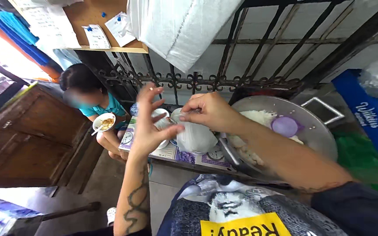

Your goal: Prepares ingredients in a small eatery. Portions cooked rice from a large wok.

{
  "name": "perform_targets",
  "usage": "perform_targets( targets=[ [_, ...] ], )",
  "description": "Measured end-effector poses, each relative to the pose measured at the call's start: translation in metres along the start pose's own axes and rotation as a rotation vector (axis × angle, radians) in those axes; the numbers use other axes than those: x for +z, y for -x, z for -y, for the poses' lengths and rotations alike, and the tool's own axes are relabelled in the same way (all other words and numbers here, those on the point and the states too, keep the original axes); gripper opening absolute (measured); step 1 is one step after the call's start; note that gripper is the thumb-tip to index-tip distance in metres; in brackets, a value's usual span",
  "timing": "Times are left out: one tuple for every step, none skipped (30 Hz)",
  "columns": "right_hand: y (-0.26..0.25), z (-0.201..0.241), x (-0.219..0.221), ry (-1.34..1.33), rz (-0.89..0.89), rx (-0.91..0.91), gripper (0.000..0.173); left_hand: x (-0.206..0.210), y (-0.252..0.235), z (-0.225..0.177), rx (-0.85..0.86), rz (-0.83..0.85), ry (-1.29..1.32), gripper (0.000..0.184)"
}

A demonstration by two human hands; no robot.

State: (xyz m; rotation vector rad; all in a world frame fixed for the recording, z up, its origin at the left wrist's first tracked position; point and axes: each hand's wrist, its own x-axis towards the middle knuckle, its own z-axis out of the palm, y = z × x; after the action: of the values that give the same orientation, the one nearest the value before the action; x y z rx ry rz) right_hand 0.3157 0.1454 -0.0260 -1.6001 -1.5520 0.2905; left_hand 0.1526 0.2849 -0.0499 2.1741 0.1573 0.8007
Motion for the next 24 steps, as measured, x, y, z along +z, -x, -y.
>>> perform_targets(
  targets=[
    [-0.002, 0.013, 0.001, 0.001, 0.057, 0.002, 0.012, 0.009, 0.008, 0.017, -0.04, 0.117, 0.148, 0.107],
    [-0.003, 0.027, 0.002, -0.002, 0.099, 0.003, 0.012, 0.025, 0.015, 0.027, -0.076, 0.177, 0.286, 0.097],
    [-0.006, 0.032, 0.003, 0.016, 0.135, -0.007, 0.011, 0.042, 0.017, 0.03, -0.132, 0.212, 0.434, 0.066],
    [-0.01, 0.035, 0.002, 0.028, 0.159, -0.016, 0.01, 0.055, 0.016, 0.03, -0.173, 0.268, 0.578, 0.042],
    [-0.013, 0.038, 0.001, 0.037, 0.169, -0.019, 0.01, 0.062, 0.015, 0.027, -0.215, 0.301, 0.677, 0.032],
    [-0.015, 0.04, -0.002, 0.056, 0.166, -0.012, 0.01, 0.065, 0.015, 0.024, -0.257, 0.302, 0.72, 0.03],
    [-0.015, 0.043, -0.006, 0.088, 0.151, 0.003, 0.01, 0.065, 0.016, 0.022, -0.291, 0.293, 0.727, 0.03],
    [-0.014, 0.046, -0.012, 0.145, 0.123, 0.009, 0.012, 0.064, 0.019, 0.022, -0.321, 0.275, 0.714, 0.029],
    [-0.011, 0.051, -0.019, 0.235, 0.086, -0.011, 0.018, 0.062, 0.021, 0.022, -0.359, 0.258, 0.682, 0.029],
    [-0.004, 0.059, -0.025, 0.369, 0.059, -0.066, 0.032, 0.06, 0.023, 0.022, -0.401, 0.243, 0.651, 0.03],
    [0.004, 0.07, -0.029, 0.541, 0.057, -0.142, 0.051, 0.058, 0.024, 0.022, -0.421, 0.243, 0.622, 0.031],
    [0.015, 0.078, -0.025, 0.709, 0.088, -0.225, 0.066, 0.057, 0.025, 0.019, -0.407, 0.247, 0.569, 0.03],
    [0.027, 0.081, -0.015, 0.838, 0.154, -0.277, 0.071, 0.057, 0.025, 0.015, -0.356, 0.262, 0.482, 0.028],
    [0.039, 0.076, -0.002, 0.94, 0.24, -0.29, 0.069, 0.057, 0.027, 0.011, -0.283, 0.283, 0.388, 0.026],
    [0.052, 0.062, 0.011, 1.011, 0.288, -0.283, 0.064, 0.057, 0.027, 0.008, -0.227, 0.323, 0.3, 0.023],
    [0.064, 0.048, 0.018, 1.071, 0.303, -0.28, 0.053, 0.057, 0.027, 0.006, -0.191, 0.385, 0.227, 0.018],
    [0.073, 0.036, 0.017, 1.093, 0.334, -0.292, 0.04, 0.057, 0.027, 0.006, -0.196, 0.483, 0.182, 0.015],
    [0.081, 0.029, 0.01, 1.072, 0.364, -0.322, 0.02, 0.056, 0.029, 0.009, -0.187, 0.586, 0.17, 0.017],
    [0.088, 0.029, 0.003, 1.018, 0.405, -0.332, 0.016, 0.054, 0.033, 0.01, -0.149, 0.693, 0.188, 0.021],
    [0.096, 0.033, -0.005, 0.97, 0.428, -0.368, 0.02, 0.05, 0.038, 0.01, -0.081, 0.785, 0.228, 0.025],
    [0.104, 0.039, -0.012, 0.955, 0.426, -0.433, 0.022, 0.046, 0.045, 0.009, -0.004, 0.832, 0.275, 0.027],
    [0.111, 0.045, -0.021, 0.968, 0.39, -0.518, 0.024, 0.041, 0.051, 0.005, 0.084, 0.817, 0.316, 0.028],
    [0.117, 0.048, -0.035, 0.988, 0.324, -0.592, 0.023, 0.035, 0.053, -0.004, 0.147, 0.781, 0.378, 0.028],
    [0.126, 0.048, -0.053, 1.028, 0.233, -0.619, 0.021, 0.028, 0.051, -0.02, 0.191, 0.745, 0.449, 0.029]
  ],
)
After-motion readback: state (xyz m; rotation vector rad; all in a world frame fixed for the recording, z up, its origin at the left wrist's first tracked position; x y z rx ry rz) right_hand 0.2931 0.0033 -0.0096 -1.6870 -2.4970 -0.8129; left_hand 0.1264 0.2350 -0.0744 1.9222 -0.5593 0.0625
